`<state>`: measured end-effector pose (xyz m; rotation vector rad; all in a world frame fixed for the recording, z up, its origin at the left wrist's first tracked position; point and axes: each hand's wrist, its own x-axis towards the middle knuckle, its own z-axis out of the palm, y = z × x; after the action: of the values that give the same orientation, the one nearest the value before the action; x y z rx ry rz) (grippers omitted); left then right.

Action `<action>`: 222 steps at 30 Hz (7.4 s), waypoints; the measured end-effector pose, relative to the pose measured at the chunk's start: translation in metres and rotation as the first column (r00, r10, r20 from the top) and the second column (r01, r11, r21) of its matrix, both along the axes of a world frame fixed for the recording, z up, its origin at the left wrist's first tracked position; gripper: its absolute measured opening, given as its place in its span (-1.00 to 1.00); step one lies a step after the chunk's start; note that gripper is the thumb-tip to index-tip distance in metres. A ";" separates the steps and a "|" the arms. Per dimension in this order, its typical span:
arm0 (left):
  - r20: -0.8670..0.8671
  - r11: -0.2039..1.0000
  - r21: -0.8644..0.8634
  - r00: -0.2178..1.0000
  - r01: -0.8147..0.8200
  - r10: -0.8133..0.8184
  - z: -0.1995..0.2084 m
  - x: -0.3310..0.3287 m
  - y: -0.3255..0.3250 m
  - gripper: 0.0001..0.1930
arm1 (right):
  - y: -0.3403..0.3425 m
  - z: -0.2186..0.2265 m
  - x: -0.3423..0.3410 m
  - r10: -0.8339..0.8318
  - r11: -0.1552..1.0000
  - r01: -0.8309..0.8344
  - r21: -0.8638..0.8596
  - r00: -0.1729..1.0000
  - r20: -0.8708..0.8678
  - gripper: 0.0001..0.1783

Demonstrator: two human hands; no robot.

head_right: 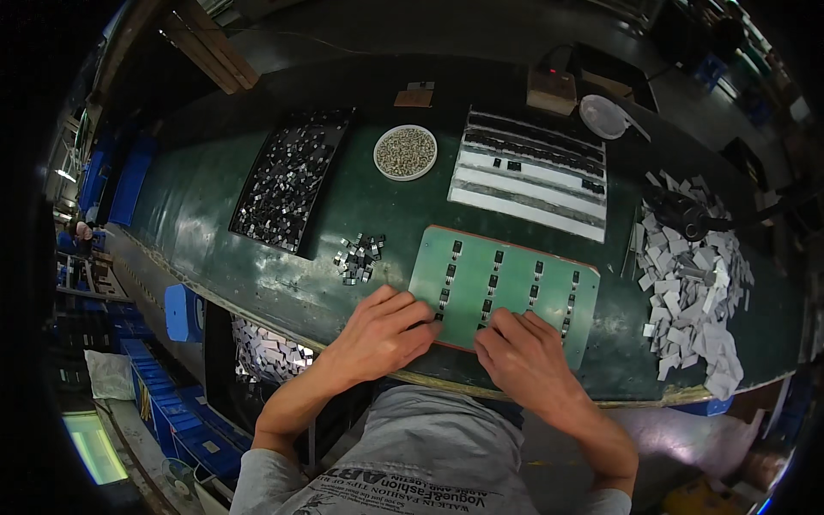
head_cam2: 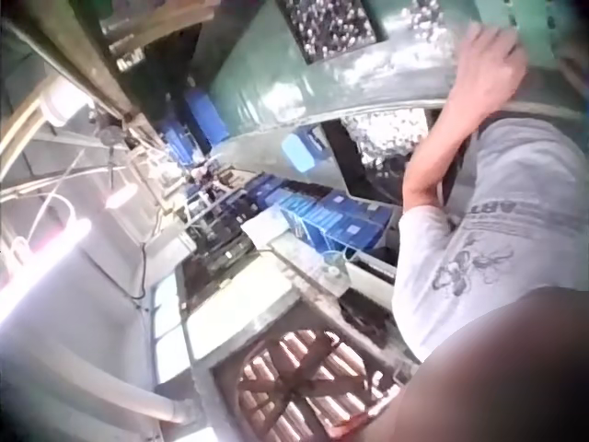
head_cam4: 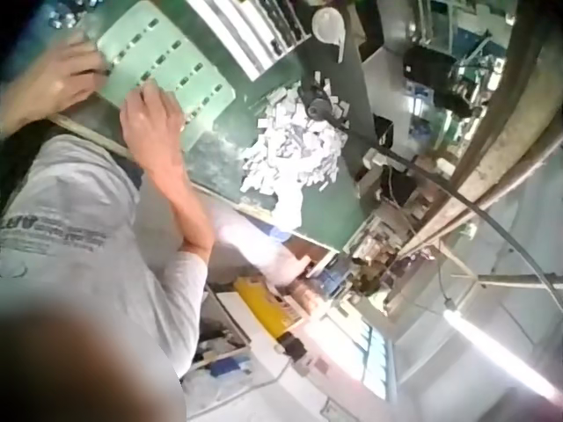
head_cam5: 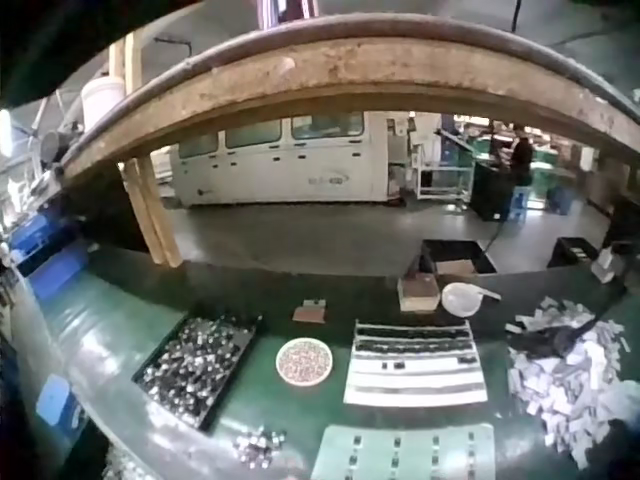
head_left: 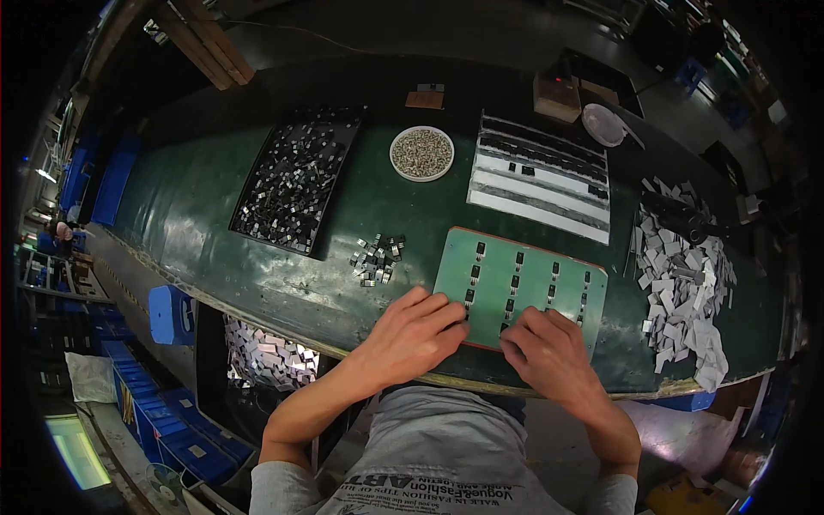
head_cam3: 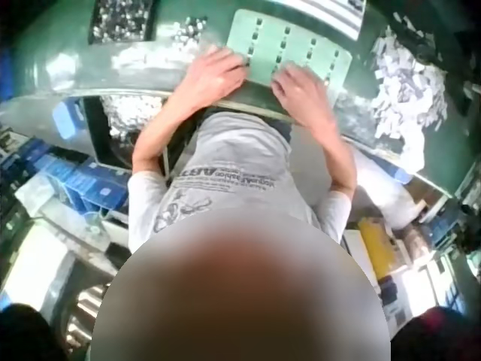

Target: The person places electronic components into a mounting jig, attaches them to a PCB, and secures the components with screws using an electric screwdriver.

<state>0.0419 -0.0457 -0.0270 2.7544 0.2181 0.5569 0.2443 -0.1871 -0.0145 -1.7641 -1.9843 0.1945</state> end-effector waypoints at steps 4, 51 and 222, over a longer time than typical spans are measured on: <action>0.015 0.995 -0.089 0.999 -0.043 0.045 0.000 -0.001 0.000 -0.83 | -0.002 0.003 0.001 0.027 1.000 -0.027 0.003 0.999 0.019 -0.87; -0.031 0.979 0.074 0.981 -0.191 0.194 -0.032 0.209 0.126 -0.90 | 0.096 -0.045 0.194 -0.412 0.910 0.399 0.111 0.899 0.150 -0.86; 0.154 0.847 -0.145 0.834 -0.511 0.530 -0.026 0.077 0.179 -0.89 | 0.024 0.052 0.180 -0.206 0.662 0.511 0.548 0.827 -0.522 -0.41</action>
<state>0.1189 0.1332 -0.0529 2.5079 0.9451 0.9095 0.4247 -0.1627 0.0372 -1.4248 -1.1234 -0.2471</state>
